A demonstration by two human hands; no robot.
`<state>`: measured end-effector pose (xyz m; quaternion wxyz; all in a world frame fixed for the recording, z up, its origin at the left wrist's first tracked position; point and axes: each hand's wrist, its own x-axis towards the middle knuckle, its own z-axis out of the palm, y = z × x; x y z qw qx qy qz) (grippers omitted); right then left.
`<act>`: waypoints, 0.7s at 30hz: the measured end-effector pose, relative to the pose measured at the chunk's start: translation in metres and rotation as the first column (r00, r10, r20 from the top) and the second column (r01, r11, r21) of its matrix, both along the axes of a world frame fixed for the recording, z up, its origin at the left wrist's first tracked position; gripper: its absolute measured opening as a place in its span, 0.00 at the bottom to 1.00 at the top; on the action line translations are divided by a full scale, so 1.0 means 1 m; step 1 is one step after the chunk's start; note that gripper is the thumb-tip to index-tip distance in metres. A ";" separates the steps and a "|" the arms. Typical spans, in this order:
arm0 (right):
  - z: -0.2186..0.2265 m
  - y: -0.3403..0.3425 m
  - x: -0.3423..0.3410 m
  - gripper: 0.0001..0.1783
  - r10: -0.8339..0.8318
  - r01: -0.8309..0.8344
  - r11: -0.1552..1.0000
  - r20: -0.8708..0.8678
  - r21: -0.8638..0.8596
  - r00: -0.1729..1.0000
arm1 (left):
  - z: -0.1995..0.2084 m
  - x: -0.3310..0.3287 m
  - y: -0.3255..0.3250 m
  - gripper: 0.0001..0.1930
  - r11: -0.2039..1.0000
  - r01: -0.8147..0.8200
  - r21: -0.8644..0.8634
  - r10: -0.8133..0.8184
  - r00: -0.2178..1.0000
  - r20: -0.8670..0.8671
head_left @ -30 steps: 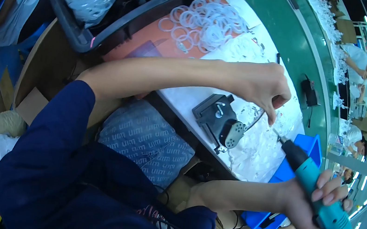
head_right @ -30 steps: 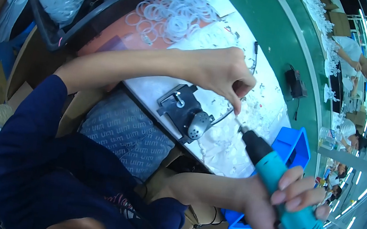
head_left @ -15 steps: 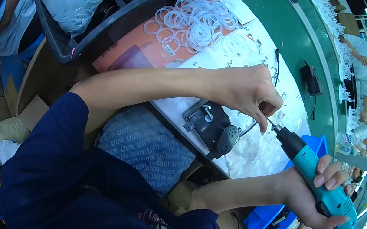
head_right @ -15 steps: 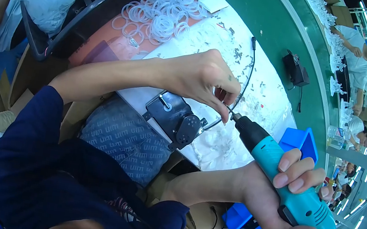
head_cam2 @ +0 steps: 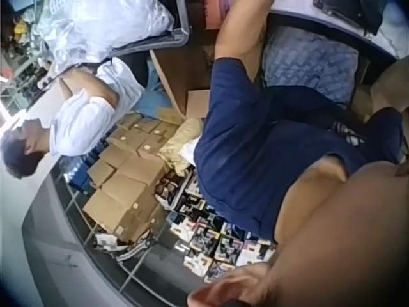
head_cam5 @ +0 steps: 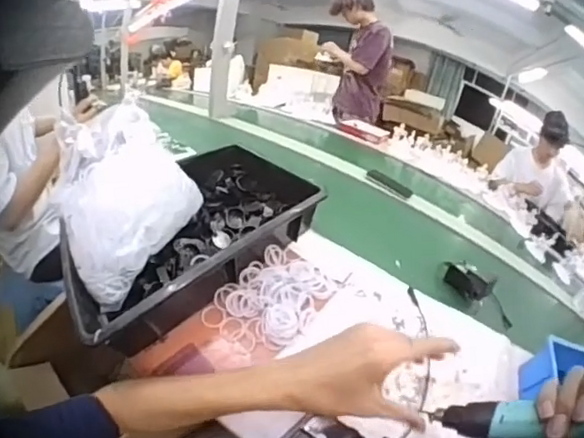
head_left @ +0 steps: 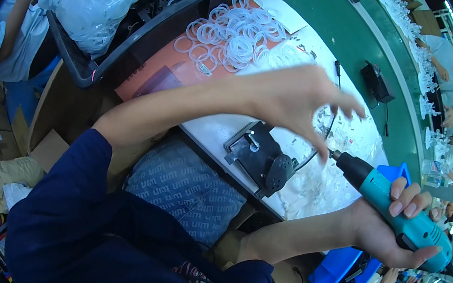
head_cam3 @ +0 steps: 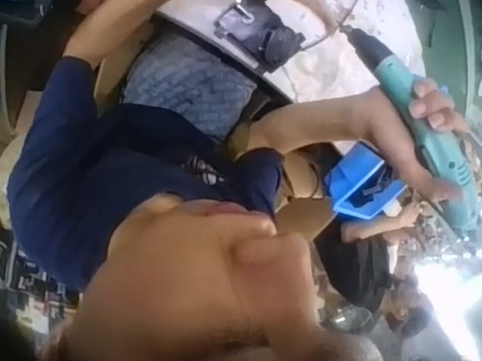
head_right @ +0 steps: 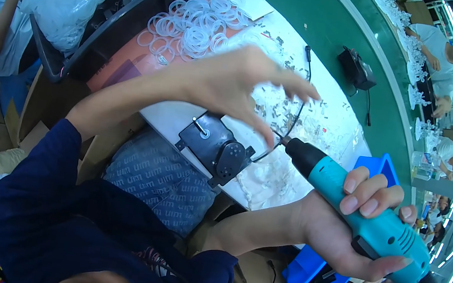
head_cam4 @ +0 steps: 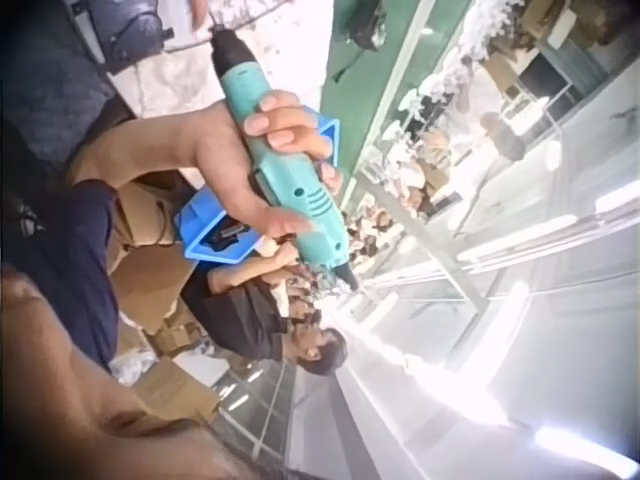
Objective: Assembling electronic or mechanical lighting components using an electric screwdriver at a factory workbench.
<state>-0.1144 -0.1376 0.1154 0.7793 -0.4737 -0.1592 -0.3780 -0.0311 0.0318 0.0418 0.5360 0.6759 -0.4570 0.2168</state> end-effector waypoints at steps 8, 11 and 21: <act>0.004 -0.010 0.003 0.29 0.266 -0.282 0.955 -0.159 -0.090 0.951 | 0.021 -0.071 0.035 0.19 0.796 -0.177 0.579 0.122 0.984 0.132; 0.002 -0.015 0.005 0.27 0.360 -0.389 0.912 -0.202 -0.127 0.911 | 0.014 -0.086 0.034 0.25 0.710 -0.184 0.680 0.067 0.979 0.194; -0.010 0.001 0.007 0.25 0.274 -0.321 0.918 -0.211 -0.233 0.938 | 0.006 -0.087 0.035 0.24 0.657 -0.039 0.753 0.028 0.999 0.028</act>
